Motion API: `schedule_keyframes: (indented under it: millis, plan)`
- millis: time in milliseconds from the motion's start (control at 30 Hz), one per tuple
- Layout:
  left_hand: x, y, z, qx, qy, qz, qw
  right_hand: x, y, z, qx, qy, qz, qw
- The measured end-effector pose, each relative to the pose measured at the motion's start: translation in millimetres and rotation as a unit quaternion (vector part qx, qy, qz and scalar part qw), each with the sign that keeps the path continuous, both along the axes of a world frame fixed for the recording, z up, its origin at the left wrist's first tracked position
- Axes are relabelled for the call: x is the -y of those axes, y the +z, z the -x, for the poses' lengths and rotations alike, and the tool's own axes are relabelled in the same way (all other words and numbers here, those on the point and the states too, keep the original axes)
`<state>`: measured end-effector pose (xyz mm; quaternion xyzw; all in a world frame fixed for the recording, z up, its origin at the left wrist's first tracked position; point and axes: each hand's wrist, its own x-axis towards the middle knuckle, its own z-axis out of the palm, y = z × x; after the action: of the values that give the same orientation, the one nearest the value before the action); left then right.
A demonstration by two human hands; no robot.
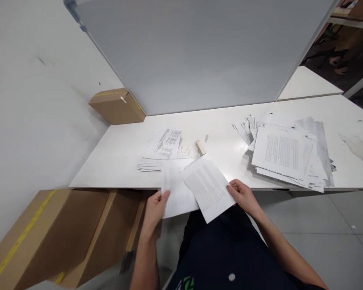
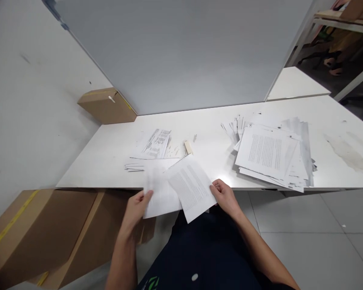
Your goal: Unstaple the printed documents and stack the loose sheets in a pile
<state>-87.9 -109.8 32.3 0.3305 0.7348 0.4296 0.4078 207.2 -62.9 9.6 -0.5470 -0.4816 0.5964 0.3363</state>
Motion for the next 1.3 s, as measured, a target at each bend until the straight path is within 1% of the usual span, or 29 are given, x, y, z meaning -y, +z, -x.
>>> schedule_keyframes:
  millis: [33,67,133,167,233,267,300,367,400,467,533,600,633,700,800,867,900,967,1033,1100,1200,1300]
  plan:
    - [5.0,8.1,7.5,-0.001,0.024,-0.009,1.0,1.0,-0.1,-4.0,0.007,-0.024,-0.005,1.0]
    - [9.3,14.8,13.7,0.019,0.048,-0.022,0.998,1.7,0.0,-7.4,0.018,-0.044,-0.01,0.999]
    - [14.2,21.5,19.4,0.084,0.098,-0.047,0.99,2.1,0.8,-10.8,0.042,-0.07,-0.02,0.996]
    - [14.5,21.0,18.3,0.117,0.12,-0.057,0.984,2.1,1.2,-10.4,0.052,-0.072,-0.026,0.996]
    - [11.2,12.5,8.2,0.159,0.14,-0.057,0.976,2.3,1.3,-5.5,0.06,-0.063,-0.031,0.996]
    - [8.4,5.3,-0.2,0.17,0.133,-0.047,0.975,2.8,0.9,-1.7,0.055,-0.055,-0.028,0.997]
    - [5.3,-3.3,-10.2,0.173,0.112,-0.032,0.978,3.6,0.4,2.5,0.044,-0.045,-0.022,0.998]
    - [-0.5,-22.4,-31.9,0.173,0.038,-0.002,0.984,5.9,-0.7,10.4,0.016,-0.022,-0.001,1.0]
    - [-2.7,-31.8,-42.0,0.152,0.0,0.007,0.988,7.3,-0.9,13.3,0.007,-0.014,0.009,1.0]
    - [-5.4,-47.7,-57.1,0.079,-0.047,0.019,0.996,9.7,-0.3,16.2,0.014,-0.006,0.017,1.0]
    - [-6.0,-57.8,-64.0,0.008,-0.086,0.026,0.996,11.3,0.8,16.0,0.057,-0.01,-0.002,0.998]
    - [-6.0,-61.7,-64.6,-0.037,-0.113,0.032,0.992,11.5,0.7,14.6,0.107,-0.006,-0.033,0.994]
    - [-6.2,-61.8,-64.0,-0.041,-0.117,0.032,0.992,11.2,-0.4,14.2,0.126,0.001,-0.044,0.991]
    - [-7.3,-59.6,-63.9,0.007,-0.108,0.019,0.994,10.5,-4.4,14.9,0.151,0.02,-0.047,0.987]
    - [-9.9,-54.8,-69.6,0.142,-0.068,-0.014,0.987,10.1,-11.6,18.9,0.165,0.068,-0.05,0.983]
    - [-10.8,-51.9,-74.3,0.181,-0.04,-0.026,0.982,10.6,-13.3,21.2,0.151,0.106,-0.049,0.982]
    - [-10.8,-50.3,-75.6,0.177,-0.033,-0.031,0.983,10.8,-12.6,21.8,0.138,0.12,-0.046,0.982]
    - [-10.2,-45.8,-75.1,0.142,-0.046,-0.04,0.988,10.3,-7.8,21.9,0.108,0.122,-0.045,0.986]
    - [-10.7,-38.4,-71.5,0.094,-0.077,-0.056,0.991,7.8,0.9,21.8,0.07,0.097,-0.065,0.991]
    - [-14.5,-27.9,-67.8,0.043,-0.09,-0.088,0.991,2.2,12.0,23.0,0.032,0.07,-0.098,0.992]
    - [-27.9,-9.4,-68.1,-0.001,-0.072,-0.174,0.982,-11.1,28.6,28.6,-0.002,0.036,-0.16,0.986]
    - [-46.3,4.2,-74.9,-0.007,-0.036,-0.273,0.961,-27.1,37.6,36.4,-0.021,-0.004,-0.233,0.972]
